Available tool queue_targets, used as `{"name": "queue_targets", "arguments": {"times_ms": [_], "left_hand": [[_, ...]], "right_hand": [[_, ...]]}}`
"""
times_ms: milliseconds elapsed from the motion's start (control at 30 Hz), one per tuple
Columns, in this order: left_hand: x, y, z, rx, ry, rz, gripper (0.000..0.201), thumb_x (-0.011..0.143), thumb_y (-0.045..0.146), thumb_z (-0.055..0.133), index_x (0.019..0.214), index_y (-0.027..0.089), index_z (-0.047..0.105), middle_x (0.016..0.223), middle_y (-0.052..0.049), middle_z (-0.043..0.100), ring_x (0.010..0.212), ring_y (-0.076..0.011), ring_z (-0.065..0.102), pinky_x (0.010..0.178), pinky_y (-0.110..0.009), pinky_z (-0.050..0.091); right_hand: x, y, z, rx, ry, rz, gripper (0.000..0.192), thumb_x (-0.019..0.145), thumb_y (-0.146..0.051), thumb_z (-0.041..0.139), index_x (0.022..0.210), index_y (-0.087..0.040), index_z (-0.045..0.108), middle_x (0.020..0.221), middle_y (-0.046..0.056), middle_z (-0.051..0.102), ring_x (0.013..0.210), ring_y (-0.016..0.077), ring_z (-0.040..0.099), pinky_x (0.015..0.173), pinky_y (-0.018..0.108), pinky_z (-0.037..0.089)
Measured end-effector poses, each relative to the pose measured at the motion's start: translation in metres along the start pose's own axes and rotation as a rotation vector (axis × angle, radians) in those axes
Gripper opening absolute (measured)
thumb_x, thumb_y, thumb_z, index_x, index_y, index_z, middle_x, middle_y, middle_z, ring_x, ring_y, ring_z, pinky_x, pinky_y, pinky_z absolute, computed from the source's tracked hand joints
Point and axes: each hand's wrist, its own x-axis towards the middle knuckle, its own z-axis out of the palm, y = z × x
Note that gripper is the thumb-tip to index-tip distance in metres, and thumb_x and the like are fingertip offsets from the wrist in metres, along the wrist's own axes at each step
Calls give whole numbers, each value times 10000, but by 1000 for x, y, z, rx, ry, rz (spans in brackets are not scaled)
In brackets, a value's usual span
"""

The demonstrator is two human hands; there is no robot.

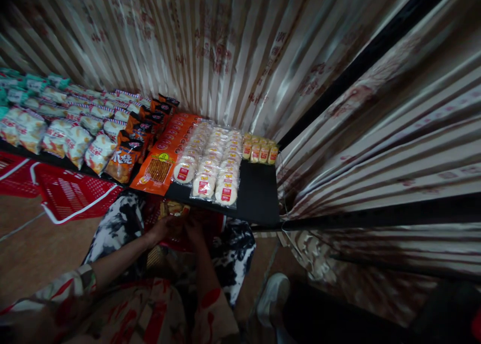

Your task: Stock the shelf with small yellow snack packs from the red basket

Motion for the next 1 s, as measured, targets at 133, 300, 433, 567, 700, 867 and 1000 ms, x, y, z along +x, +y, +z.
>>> {"name": "queue_targets", "arguments": {"times_ms": [133, 300, 433, 567, 700, 867, 1000], "left_hand": [[-3, -4, -1, -10, 27, 112, 532, 616, -21, 529, 1117, 145, 594, 1115, -63, 651, 1082, -193, 575, 941, -311, 463], [-10, -2, -7, 123, 84, 191, 600, 632, -14, 505, 1207, 156, 537, 1232, -80, 588, 1188, -203, 504, 1016, -343, 413], [-18, 0, -11, 160, 151, 203, 590, 651, -6, 470, 1225, 124, 517, 1252, -99, 572, 1160, -193, 528, 1041, -347, 388], [-23, -4, -12, 56, 197, 217, 595, 648, 21, 477, 1233, 126, 500, 1273, -97, 558, 1169, -198, 526, 1046, -362, 389], [-27, -5, -13, -120, 209, 217, 583, 634, 82, 524, 1215, 132, 510, 1251, -101, 575, 1148, -227, 545, 1033, -407, 400], [-33, 4, -14, -220, 195, 206, 573, 655, 201, 570, 1216, 115, 493, 1245, -127, 576, 1157, -247, 538, 1035, -429, 387], [-34, 6, -13, -185, 249, 186, 581, 671, 306, 616, 1203, 109, 489, 1200, -145, 602, 1140, -266, 549, 1010, -442, 402]], "right_hand": [[-4, -7, 0, 59, 3, 19, 359, 745, -421, 581, 1005, -182, 649, 1035, 71, 680, 969, 226, 624, 810, 343, 502], [-7, -16, 5, 121, 10, 39, 396, 739, -358, 574, 1083, -167, 614, 1084, 86, 666, 976, 219, 632, 816, 331, 511], [-9, -24, 12, 178, 47, 30, 453, 698, -334, 614, 1128, -190, 609, 1098, 70, 663, 1001, 231, 620, 825, 341, 512], [-11, -30, 18, 236, 51, 2, 486, 664, -344, 649, 1127, -200, 619, 1071, 59, 674, 987, 239, 623, 824, 359, 514], [-13, -35, 21, 324, 54, -46, 479, 607, -337, 691, 1066, -207, 651, 1077, 52, 674, 992, 241, 618, 842, 365, 505], [-16, -43, 23, 387, 63, -58, 449, 576, -277, 691, 1020, -219, 658, 1055, 36, 682, 1004, 233, 614, 890, 378, 480], [-18, -49, 25, 444, 53, -59, 475, 547, -233, 683, 1021, -214, 649, 1041, 30, 689, 999, 224, 619, 922, 378, 461]]}}
